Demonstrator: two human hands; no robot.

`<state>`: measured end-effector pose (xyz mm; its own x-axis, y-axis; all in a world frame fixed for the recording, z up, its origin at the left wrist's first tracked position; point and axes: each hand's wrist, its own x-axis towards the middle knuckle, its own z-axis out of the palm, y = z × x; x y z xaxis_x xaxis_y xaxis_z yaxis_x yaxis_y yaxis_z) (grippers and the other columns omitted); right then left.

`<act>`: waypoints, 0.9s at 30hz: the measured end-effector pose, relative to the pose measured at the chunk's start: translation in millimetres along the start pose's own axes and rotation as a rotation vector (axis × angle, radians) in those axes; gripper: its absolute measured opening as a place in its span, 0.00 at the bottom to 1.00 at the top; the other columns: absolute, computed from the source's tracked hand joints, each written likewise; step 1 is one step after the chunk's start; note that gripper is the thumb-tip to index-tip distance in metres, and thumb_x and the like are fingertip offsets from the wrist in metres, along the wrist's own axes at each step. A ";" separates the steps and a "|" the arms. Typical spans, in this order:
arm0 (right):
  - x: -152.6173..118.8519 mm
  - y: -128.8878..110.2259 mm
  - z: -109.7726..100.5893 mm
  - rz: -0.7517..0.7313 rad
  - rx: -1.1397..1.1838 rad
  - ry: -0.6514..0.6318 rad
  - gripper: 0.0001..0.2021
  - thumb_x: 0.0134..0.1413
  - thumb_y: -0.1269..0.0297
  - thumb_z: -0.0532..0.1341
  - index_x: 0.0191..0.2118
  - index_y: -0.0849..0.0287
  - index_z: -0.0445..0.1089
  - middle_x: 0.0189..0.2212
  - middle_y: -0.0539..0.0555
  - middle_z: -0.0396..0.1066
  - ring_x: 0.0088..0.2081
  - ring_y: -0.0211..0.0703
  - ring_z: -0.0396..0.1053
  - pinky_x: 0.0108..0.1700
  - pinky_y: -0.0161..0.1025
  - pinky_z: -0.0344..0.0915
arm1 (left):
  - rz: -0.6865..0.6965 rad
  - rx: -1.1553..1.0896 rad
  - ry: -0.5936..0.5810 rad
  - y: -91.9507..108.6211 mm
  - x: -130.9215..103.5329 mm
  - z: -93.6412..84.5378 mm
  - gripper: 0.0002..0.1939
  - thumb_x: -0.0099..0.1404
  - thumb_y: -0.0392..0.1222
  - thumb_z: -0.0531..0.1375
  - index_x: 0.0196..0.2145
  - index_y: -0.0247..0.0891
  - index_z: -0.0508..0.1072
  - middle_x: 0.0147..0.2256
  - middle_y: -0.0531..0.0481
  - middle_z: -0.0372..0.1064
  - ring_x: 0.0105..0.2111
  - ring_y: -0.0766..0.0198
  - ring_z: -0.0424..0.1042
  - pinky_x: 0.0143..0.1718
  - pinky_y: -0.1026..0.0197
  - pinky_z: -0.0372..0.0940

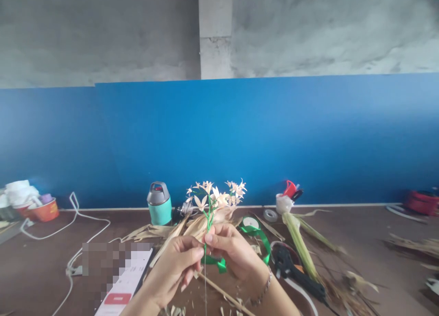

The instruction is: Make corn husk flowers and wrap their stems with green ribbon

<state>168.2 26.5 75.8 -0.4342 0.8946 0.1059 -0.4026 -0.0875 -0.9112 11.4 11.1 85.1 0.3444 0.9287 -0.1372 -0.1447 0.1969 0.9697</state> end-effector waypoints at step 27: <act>2.4 -2.3 -1.1 -0.020 -0.359 0.104 0.17 0.42 0.52 0.66 0.21 0.63 0.67 0.15 0.44 0.58 0.18 0.30 0.53 0.22 0.31 0.49 | -0.002 0.424 0.191 1.1 0.2 5.1 0.02 0.48 0.37 0.60 0.24 0.36 0.71 0.09 0.59 0.60 0.11 0.68 0.62 0.13 0.70 0.55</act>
<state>169.0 29.4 77.7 -0.3372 0.9360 0.1008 -0.0937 0.0731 -0.9929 16.0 9.9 87.2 0.1612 0.9776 -0.1355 0.2621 0.0900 0.9608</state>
